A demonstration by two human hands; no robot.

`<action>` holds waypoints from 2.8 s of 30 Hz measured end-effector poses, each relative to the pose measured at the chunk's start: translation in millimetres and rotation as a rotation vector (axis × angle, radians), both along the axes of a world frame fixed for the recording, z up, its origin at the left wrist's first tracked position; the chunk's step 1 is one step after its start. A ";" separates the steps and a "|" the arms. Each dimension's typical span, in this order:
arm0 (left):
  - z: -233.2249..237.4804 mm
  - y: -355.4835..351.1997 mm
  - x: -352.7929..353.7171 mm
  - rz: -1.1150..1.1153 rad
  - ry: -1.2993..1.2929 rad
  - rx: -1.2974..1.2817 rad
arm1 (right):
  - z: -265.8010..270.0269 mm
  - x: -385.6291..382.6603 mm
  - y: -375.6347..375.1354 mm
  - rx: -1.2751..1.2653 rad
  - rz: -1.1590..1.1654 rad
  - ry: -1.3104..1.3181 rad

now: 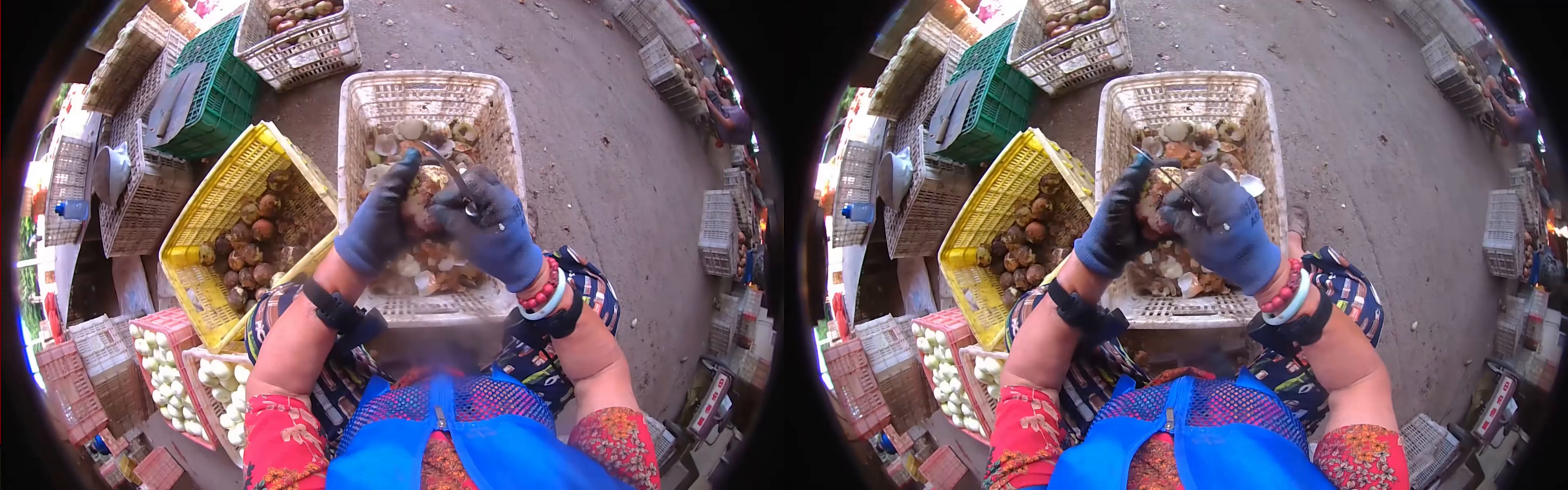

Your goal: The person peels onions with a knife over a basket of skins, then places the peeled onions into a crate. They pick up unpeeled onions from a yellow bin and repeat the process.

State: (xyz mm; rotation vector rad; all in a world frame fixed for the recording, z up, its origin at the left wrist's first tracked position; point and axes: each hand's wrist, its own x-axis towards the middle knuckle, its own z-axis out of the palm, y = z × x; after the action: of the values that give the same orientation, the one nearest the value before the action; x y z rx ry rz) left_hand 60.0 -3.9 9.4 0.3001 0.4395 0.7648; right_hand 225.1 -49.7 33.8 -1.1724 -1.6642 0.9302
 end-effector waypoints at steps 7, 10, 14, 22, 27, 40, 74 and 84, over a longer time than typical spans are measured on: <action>-9.5 28.9 -41.0 0.088 0.138 -0.191 | 16.0 14.6 -10.2 -0.663 0.339 0.183; -3.0 21.0 -54.0 -0.024 0.110 -0.158 | 22.9 10.5 -5.1 -0.750 0.176 0.190; -3.6 15.1 -55.4 -0.005 0.152 -0.149 | 20.9 2.7 -2.2 -0.717 0.149 0.121; -9.9 8.3 -59.0 -0.002 0.382 0.413 | 20.9 -1.2 0.7 -0.605 0.195 -0.007; -35.7 13.9 -81.3 0.145 0.969 1.480 | 24.8 3.7 3.0 -1.042 0.319 -0.071; -8.1 5.6 -33.6 0.173 0.300 0.426 | 9.2 -69.6 -38.8 -1.220 -0.060 0.900; -38.8 7.9 -27.2 0.261 0.870 1.000 | -15.5 -31.9 16.0 0.319 -0.051 -0.144; -13.3 21.8 -32.0 0.162 0.133 -0.020 | -24.0 -26.3 -8.6 0.169 0.299 -0.413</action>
State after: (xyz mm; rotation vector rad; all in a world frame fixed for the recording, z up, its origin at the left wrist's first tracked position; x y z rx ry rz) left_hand 28.0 17.9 -3.8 0.3002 0.6021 0.9013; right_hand 198.8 -58.4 9.9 -1.0663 -2.2518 0.7371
